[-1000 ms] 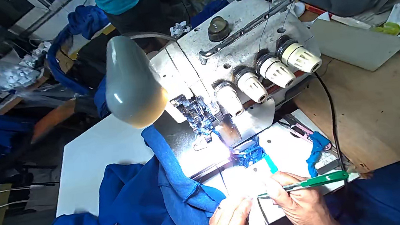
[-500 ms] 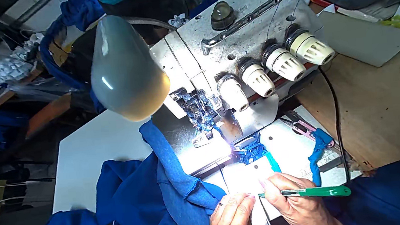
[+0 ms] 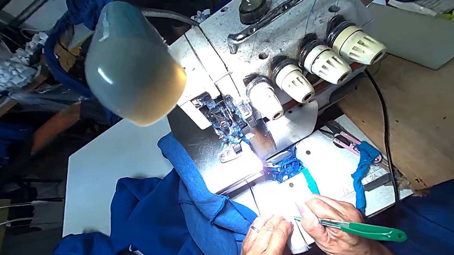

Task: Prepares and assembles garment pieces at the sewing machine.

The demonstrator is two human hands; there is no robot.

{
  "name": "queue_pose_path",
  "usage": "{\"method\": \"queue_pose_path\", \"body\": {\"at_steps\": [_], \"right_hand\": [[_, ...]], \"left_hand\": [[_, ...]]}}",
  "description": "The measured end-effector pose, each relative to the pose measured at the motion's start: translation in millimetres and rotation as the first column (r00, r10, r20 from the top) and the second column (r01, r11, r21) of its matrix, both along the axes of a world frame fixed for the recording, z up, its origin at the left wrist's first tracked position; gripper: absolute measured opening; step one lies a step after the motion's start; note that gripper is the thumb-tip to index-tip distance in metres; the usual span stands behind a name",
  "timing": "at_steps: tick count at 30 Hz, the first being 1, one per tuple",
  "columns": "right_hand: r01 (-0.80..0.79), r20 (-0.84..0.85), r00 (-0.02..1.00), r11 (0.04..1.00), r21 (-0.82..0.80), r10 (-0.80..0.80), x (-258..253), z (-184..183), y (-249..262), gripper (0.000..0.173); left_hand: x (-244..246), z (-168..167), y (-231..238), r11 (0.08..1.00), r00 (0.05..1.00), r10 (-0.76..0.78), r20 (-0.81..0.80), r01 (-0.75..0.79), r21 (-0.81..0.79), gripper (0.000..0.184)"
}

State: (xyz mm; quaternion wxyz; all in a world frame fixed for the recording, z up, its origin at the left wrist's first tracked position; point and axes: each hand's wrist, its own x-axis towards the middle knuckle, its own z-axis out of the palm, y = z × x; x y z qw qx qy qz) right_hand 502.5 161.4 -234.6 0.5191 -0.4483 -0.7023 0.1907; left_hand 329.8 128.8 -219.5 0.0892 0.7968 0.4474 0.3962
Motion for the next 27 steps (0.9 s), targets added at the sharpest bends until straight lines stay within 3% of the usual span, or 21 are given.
{"method": "queue_pose_path", "body": {"at_steps": [9, 16, 19, 21, 24, 27], "right_hand": [[0.002, -0.144, 0.99, 0.998, -0.061, -0.011, 4, 2, 0, 0.03], [-0.027, -0.07, 0.997, 0.999, -0.022, 0.025, 2, -1, -1, 0.032], [0.053, -0.002, 0.999, 0.998, 0.044, -0.053, 3, -3, -1, 0.032], [0.085, -0.07, 0.994, 0.996, 0.012, -0.084, 5, 0, 0, 0.033], [0.005, -0.208, 0.978, 0.998, -0.058, -0.017, 18, 12, 0, 0.032], [-0.177, -0.307, 0.946, 0.962, -0.206, 0.108, 33, 30, -5, 0.03]], "left_hand": [[0, 1, 0, 1.0, 0.999, 0.009, 0.032, -0.009, 0.011, 0.005], [0, 0, 1, 1.0, 0.999, 0.005, 0.033, -0.005, 0.005, 0.005], [-1, 0, 1, 1.0, 0.999, 0.002, 0.039, -0.002, 0.003, 0.004], [-2, 0, 1, 1.0, 0.999, 0.01, 0.036, -0.011, 0.007, 0.005], [-2, -1, 2, 1.0, 0.998, 0.012, 0.066, -0.013, 0.018, 0.005], [-1, -2, 3, 0.999, 0.977, 0.024, 0.213, -0.031, 0.032, 0.003]]}}
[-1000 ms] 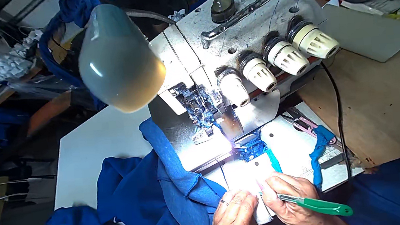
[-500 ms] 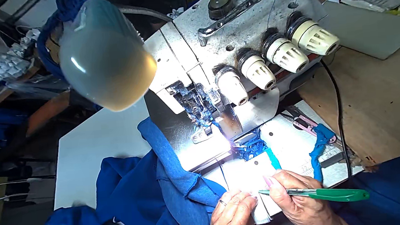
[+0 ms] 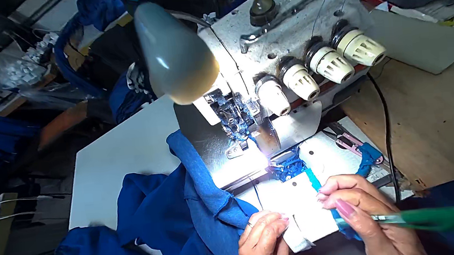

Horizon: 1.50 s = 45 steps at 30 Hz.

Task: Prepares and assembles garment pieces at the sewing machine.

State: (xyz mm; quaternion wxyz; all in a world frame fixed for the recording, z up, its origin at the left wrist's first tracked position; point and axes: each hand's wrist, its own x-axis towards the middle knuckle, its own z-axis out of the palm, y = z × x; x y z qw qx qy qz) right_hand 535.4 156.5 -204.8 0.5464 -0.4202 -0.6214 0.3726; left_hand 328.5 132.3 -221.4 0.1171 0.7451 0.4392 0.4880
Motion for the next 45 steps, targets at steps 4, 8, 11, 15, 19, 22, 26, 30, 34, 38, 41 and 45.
{"method": "queue_pose_path", "body": {"at_steps": [4, 8, 11, 15, 19, 22, 26, 30, 34, 38, 41, 45], "right_hand": [[-0.276, -0.043, 0.96, 0.914, -0.298, 0.276, 3, 22, -10, 0.031], [-0.41, -0.298, 0.907, 0.783, -0.468, 0.297, -6, 30, -8, 0.016], [-0.41, -0.393, 0.893, 0.754, -0.514, 0.218, -10, 28, -9, 0.007], [-0.329, -0.382, 0.918, 0.751, -0.572, 0.111, -15, 28, -10, 0.008], [-0.265, -0.222, 0.961, 0.768, -0.583, 0.163, -19, 40, -15, 0.015], [-0.185, -0.21, 0.974, 0.848, -0.497, 0.089, -23, 46, -18, 0.019], [-0.162, -0.354, 0.935, 0.906, -0.391, 0.015, -26, 46, -10, 0.027], [-0.225, -0.399, 0.914, 0.903, -0.367, 0.066, -19, 45, -1, 0.022], [-0.225, -0.134, 0.971, 0.941, -0.253, 0.197, 1, 36, 7, 0.005], [-0.331, 0.016, 0.934, 0.884, -0.33, 0.356, -3, 43, 3, 0.008], [-0.192, 0.241, 0.932, 0.934, -0.302, 0.27, -24, 22, 11, 0.02], [-0.054, 0.445, 0.885, 0.978, -0.2, 0.14, -40, -5, 25, 0.024]], "left_hand": [[3, 17, 2, 1.0, 0.989, -0.001, 0.149, -0.001, 0.011, 0.007], [7, 23, -1, 0.999, 0.99, 0.04, 0.136, -0.042, 0.013, 0.007], [8, 29, -9, 0.997, 0.992, 0.026, 0.123, -0.017, -0.076, 0.01], [7, 40, -20, 0.966, 0.996, -0.037, 0.086, 0.058, -0.253, 0.024], [7, 46, -21, 0.95, 0.985, -0.079, 0.157, 0.122, -0.287, 0.026], [7, 40, -22, 0.952, 0.959, 0.008, 0.285, 0.08, -0.295, 0.045], [17, 41, -27, 0.894, 0.879, 0.064, 0.473, 0.161, -0.419, 0.062], [4, 63, -24, 0.849, 0.809, 0.091, 0.58, 0.242, -0.47, 0.049], [-46, 80, -13, 0.716, 0.695, 0.008, 0.719, 0.498, -0.489, 0.03], [-81, 104, 8, 0.482, 0.645, 0.054, 0.762, 0.652, -0.586, 0.015], [-89, 103, 21, 0.686, 0.918, 0.152, 0.367, 0.169, -0.708, 0.016], [-80, 68, -3, 0.952, 0.893, 0.271, -0.358, -0.303, -0.035, 0.016]]}}
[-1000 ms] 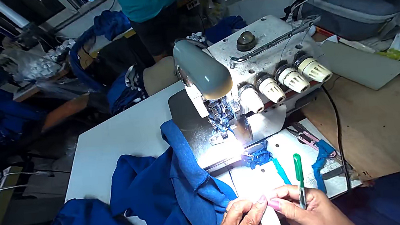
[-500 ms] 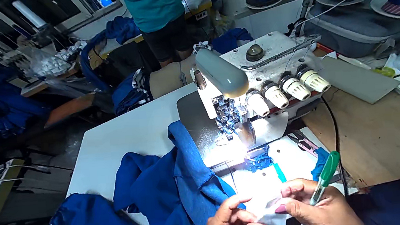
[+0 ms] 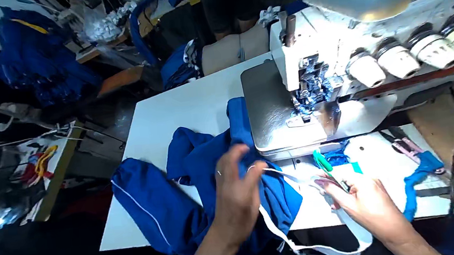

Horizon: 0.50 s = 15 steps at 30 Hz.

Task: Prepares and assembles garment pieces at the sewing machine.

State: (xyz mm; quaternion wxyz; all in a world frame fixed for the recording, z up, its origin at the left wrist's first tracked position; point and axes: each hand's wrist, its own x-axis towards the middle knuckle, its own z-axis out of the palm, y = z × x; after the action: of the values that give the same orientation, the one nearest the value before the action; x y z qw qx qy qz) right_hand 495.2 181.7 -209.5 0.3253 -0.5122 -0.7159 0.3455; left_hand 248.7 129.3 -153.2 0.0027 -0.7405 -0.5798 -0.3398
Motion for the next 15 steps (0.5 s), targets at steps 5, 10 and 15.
{"method": "queue_pose_path", "body": {"at_steps": [5, 10, 15], "right_hand": [[0.014, 0.03, 0.999, 0.998, 0.06, -0.015, -3, 0, 3, 0.022], [-0.027, -0.044, 0.999, 1.0, 0.004, 0.027, -1, -1, 2, 0.023], [-0.272, -0.406, 0.903, 0.918, -0.287, 0.141, 10, 26, -7, 0.011]], "left_hand": [[-8, -36, -40, 0.858, 0.865, -0.5, -0.025, 0.492, -0.148, 0.039], [-12, -32, -46, 0.86, 0.869, -0.493, 0.04, 0.494, -0.128, 0.017], [10, 15, -34, 0.809, 0.821, -0.528, 0.22, 0.564, -0.164, 0.016]]}}
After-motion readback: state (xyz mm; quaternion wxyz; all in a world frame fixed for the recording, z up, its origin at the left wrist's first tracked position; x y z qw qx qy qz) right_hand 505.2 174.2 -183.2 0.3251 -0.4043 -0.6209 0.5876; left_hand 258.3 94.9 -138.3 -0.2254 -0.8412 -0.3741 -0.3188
